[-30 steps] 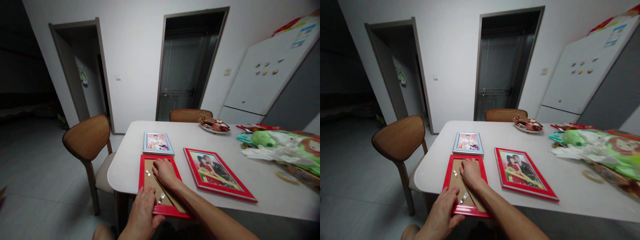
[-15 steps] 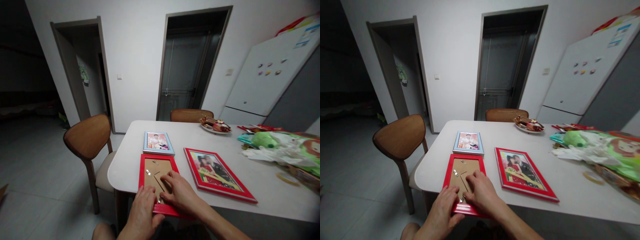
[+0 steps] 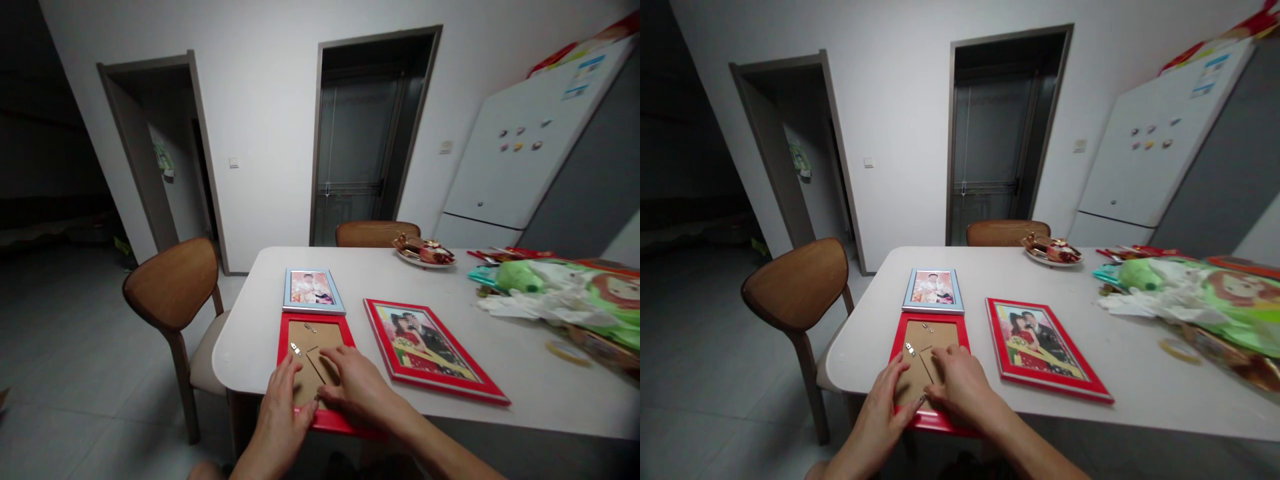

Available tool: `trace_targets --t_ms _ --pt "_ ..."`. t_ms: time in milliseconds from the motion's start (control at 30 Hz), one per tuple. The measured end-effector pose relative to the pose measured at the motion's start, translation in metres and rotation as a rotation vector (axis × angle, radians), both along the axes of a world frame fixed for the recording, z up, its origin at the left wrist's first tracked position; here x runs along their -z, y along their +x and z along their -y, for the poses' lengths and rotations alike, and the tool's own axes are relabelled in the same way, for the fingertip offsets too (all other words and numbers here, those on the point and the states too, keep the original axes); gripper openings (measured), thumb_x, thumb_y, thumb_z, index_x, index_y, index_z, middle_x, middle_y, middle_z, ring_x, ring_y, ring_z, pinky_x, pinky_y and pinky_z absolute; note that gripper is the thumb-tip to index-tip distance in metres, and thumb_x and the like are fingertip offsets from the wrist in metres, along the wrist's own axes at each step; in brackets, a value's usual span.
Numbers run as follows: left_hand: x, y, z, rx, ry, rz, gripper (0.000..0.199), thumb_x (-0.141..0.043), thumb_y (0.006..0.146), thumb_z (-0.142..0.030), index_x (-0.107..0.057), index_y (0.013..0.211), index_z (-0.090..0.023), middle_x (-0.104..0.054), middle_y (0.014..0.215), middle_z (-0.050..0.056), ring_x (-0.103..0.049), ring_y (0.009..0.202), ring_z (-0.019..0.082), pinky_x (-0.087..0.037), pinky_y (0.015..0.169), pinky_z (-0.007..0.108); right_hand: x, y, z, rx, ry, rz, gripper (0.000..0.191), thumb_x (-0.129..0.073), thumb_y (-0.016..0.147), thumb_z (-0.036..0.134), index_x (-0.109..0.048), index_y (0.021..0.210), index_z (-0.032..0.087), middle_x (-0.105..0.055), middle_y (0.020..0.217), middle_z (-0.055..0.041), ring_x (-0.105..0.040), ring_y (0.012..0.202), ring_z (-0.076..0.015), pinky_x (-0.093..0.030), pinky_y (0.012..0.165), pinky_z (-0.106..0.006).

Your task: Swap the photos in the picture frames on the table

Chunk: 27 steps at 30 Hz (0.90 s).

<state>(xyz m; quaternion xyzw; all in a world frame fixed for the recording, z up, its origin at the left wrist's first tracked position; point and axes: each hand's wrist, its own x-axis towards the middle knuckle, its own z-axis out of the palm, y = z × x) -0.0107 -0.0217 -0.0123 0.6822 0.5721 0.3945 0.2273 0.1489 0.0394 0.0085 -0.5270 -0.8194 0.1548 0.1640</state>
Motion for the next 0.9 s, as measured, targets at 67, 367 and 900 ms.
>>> trace_targets --t_ms 67,367,900 --pt "0.000 0.002 0.001 -0.003 -0.005 0.002 0.045 -0.050 0.065 -0.013 -0.043 0.109 -0.014 -0.039 0.128 0.013 -0.036 0.117 0.022 -0.032 0.097 0.041 0.006 -0.001 0.001 -0.011 0.028 -0.013 0.045 -0.056 0.060 0.025 -0.055 0.105 0.018 -0.057 0.098 -0.0104 -0.052 0.090 -0.0216 -0.039 0.077 -0.030" --pt "0.000 0.002 0.000 -0.035 -0.056 0.038 0.058 -0.050 0.064 -0.014 -0.033 0.119 -0.010 -0.038 0.128 0.015 -0.035 0.118 0.022 -0.028 0.099 0.039 -0.008 0.002 0.002 -0.001 0.079 -0.161 0.043 -0.053 0.056 0.013 -0.056 0.099 0.017 -0.057 0.095 -0.0078 -0.050 0.091 -0.0201 -0.038 0.081 -0.031" --pt "0.001 -0.101 -0.021 -0.204 -0.237 0.883 0.049 -0.062 0.062 -0.024 -0.039 0.106 -0.020 -0.062 0.073 -0.001 -0.061 0.060 0.015 -0.047 0.055 0.024 0.009 0.036 -0.009 0.207 0.086 -0.040 0.041 -0.046 0.071 0.028 -0.050 0.109 0.013 -0.054 0.099 -0.0124 -0.052 0.089 -0.0216 -0.039 0.076 -0.031"
